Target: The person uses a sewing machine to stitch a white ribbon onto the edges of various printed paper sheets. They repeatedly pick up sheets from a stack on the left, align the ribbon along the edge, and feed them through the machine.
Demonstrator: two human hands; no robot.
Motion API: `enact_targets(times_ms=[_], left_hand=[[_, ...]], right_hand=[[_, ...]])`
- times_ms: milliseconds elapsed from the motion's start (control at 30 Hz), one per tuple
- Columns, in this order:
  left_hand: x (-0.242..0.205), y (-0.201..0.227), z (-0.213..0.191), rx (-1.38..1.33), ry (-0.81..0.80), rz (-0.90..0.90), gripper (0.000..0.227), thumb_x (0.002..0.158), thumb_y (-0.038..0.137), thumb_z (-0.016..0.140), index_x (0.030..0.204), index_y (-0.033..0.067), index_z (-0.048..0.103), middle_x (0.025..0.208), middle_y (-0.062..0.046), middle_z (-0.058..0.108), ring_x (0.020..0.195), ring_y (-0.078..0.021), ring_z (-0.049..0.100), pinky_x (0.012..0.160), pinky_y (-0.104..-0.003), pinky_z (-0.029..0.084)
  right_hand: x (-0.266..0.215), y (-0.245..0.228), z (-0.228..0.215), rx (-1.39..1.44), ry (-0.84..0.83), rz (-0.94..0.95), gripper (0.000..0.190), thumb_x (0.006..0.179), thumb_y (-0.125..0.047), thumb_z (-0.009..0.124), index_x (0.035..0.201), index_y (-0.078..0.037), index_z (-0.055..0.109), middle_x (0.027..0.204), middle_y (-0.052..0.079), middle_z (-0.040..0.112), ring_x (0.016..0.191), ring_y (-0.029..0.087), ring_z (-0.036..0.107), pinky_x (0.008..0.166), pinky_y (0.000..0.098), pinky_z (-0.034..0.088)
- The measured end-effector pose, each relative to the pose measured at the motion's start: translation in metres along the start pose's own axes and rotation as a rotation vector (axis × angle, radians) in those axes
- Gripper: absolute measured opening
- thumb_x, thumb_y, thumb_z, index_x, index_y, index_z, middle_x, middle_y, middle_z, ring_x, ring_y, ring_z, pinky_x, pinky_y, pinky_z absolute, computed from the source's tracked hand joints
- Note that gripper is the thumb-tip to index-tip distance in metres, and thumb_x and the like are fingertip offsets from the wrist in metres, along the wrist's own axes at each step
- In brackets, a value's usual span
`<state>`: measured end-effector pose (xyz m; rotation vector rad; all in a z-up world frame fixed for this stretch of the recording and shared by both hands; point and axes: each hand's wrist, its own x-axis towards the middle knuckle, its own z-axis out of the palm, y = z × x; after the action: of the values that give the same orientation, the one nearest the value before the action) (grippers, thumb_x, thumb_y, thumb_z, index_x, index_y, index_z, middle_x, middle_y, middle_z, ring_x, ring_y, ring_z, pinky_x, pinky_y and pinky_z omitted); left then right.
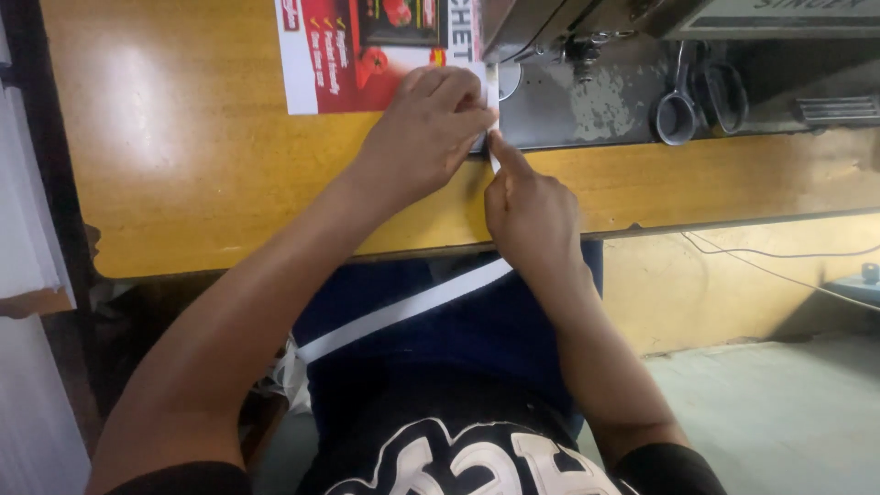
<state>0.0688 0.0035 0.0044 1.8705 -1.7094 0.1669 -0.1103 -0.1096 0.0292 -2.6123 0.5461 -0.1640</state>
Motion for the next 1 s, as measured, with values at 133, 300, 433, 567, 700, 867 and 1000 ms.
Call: enact_targets(times_ms=[133,300,433,567,700,867,1000], left_hand=[[0.005,-0.002,-0.004,-0.007,0.029,0.004,0.009,0.108,0.01,0.067,0.113,0.0052,0.073,0.112,-0.01,0.053,0.109,-0.0352,0.055,0.101,-0.057,0.045],[0.007,-0.003,-0.003,0.003,-0.006,-0.017,0.019,0.101,0.009,0.069,0.119,0.0048,0.073,0.117,-0.012,0.054,0.116,-0.0366,0.056,0.107,-0.058,0.043],[0.008,0.002,-0.005,0.06,-0.014,-0.007,0.023,0.104,0.015,0.067,0.125,0.0055,0.07,0.125,-0.017,0.053,0.119,-0.041,0.054,0.104,-0.058,0.042],[0.007,0.018,-0.017,0.069,-0.049,0.05,0.016,0.103,0.02,0.067,0.116,0.0094,0.067,0.12,-0.013,0.057,0.117,-0.0366,0.056,0.101,-0.054,0.043],[0.004,0.019,-0.013,0.069,-0.073,0.085,0.017,0.105,0.019,0.073,0.12,0.014,0.069,0.14,-0.009,0.064,0.129,-0.0347,0.061,0.1,-0.051,0.048],[0.003,0.022,-0.005,0.011,-0.032,0.027,0.019,0.102,0.022,0.075,0.116,0.0098,0.072,0.13,-0.011,0.068,0.123,-0.0367,0.064,0.103,-0.054,0.046],[0.002,0.033,0.004,-0.089,0.046,-0.076,0.024,0.108,0.028,0.068,0.101,0.0054,0.07,0.115,-0.008,0.069,0.112,-0.0337,0.064,0.104,-0.051,0.045]], right_hand=[[0.01,0.008,0.009,-0.008,0.032,0.01,0.046,0.104,-0.016,0.053,0.147,-0.011,0.068,0.066,0.017,0.07,0.053,0.045,0.06,0.047,0.0572,0.043],[0.016,0.012,0.014,-0.003,0.03,0.051,0.048,0.102,-0.019,0.052,0.148,-0.015,0.066,0.077,0.022,0.074,0.065,0.05,0.066,0.056,0.0634,0.046],[0.011,0.013,0.01,0.042,0.019,0.086,0.046,0.1,-0.021,0.053,0.144,-0.019,0.065,0.082,0.025,0.076,0.072,0.054,0.068,0.06,0.0661,0.048],[-0.027,0.005,-0.003,0.125,0.07,0.082,0.043,0.101,-0.014,0.053,0.142,-0.013,0.069,0.075,0.017,0.074,0.059,0.043,0.065,0.053,0.0548,0.047],[-0.073,-0.002,-0.007,0.111,0.063,0.07,0.039,0.107,-0.014,0.05,0.144,-0.01,0.064,0.06,0.01,0.065,0.046,0.035,0.06,0.044,0.0486,0.045],[-0.113,0.005,0.01,0.162,0.005,0.138,0.048,0.108,-0.018,0.05,0.155,-0.023,0.055,0.066,0.011,0.071,0.051,0.043,0.064,0.051,0.0542,0.046],[-0.123,0.004,0.01,0.129,-0.069,0.134,0.061,0.108,-0.015,0.051,0.167,-0.026,0.042,0.068,0.012,0.068,0.049,0.039,0.059,0.048,0.0519,0.042]])
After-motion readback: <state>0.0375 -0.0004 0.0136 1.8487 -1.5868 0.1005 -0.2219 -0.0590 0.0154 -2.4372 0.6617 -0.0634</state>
